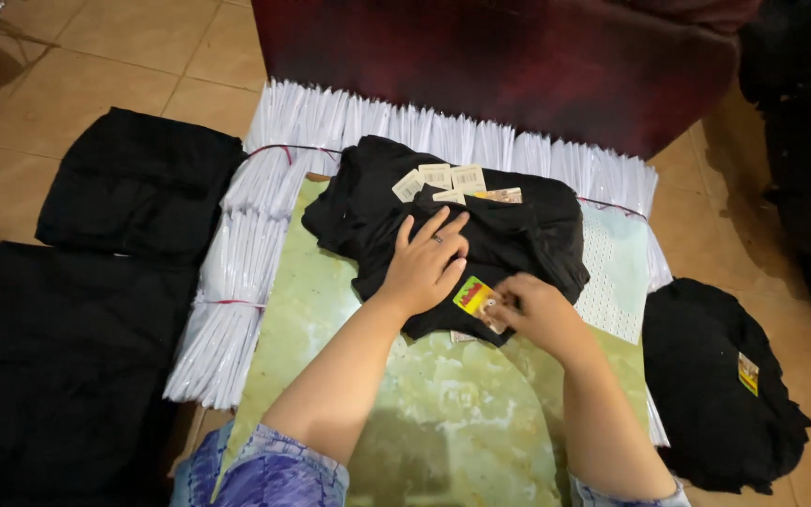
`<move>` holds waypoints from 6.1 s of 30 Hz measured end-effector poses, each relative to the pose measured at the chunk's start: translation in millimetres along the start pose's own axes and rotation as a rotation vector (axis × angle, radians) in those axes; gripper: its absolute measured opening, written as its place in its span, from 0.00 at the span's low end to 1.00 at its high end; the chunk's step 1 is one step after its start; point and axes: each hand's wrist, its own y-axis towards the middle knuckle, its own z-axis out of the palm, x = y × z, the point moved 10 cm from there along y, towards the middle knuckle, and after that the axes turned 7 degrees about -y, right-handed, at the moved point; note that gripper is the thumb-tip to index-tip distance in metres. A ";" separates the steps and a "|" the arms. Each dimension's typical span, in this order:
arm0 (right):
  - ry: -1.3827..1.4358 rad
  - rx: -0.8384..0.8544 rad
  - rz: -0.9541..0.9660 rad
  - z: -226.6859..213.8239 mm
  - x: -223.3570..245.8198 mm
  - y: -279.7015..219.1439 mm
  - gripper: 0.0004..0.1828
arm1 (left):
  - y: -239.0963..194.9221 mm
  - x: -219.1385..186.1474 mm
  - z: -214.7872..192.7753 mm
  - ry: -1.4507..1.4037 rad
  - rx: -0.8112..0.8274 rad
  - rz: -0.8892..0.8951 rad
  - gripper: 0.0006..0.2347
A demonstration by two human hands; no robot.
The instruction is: The person attaches small yellow tags to a stack of black garments on a table. They repeatedly pick up tags, place them on the clothing, and smooth the fabric. The hands remain in view throughout the process.
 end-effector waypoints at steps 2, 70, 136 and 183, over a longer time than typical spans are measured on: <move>0.312 0.040 0.173 4.2 -13.4 -5.8 0.12 | -0.6 -1.0 -0.3 -0.018 0.013 0.006 0.08; 0.004 -0.526 0.559 -32.1 -256.6 -41.2 0.10 | -1.6 0.8 11.0 -0.279 0.007 -0.195 0.12; 0.431 -0.518 0.266 23.3 -42.2 -8.8 0.05 | -0.6 -4.6 7.4 -0.282 0.044 -0.190 0.11; 0.922 -0.336 0.284 35.1 -59.6 6.4 0.18 | -0.6 -4.5 6.8 -0.348 0.045 -0.180 0.11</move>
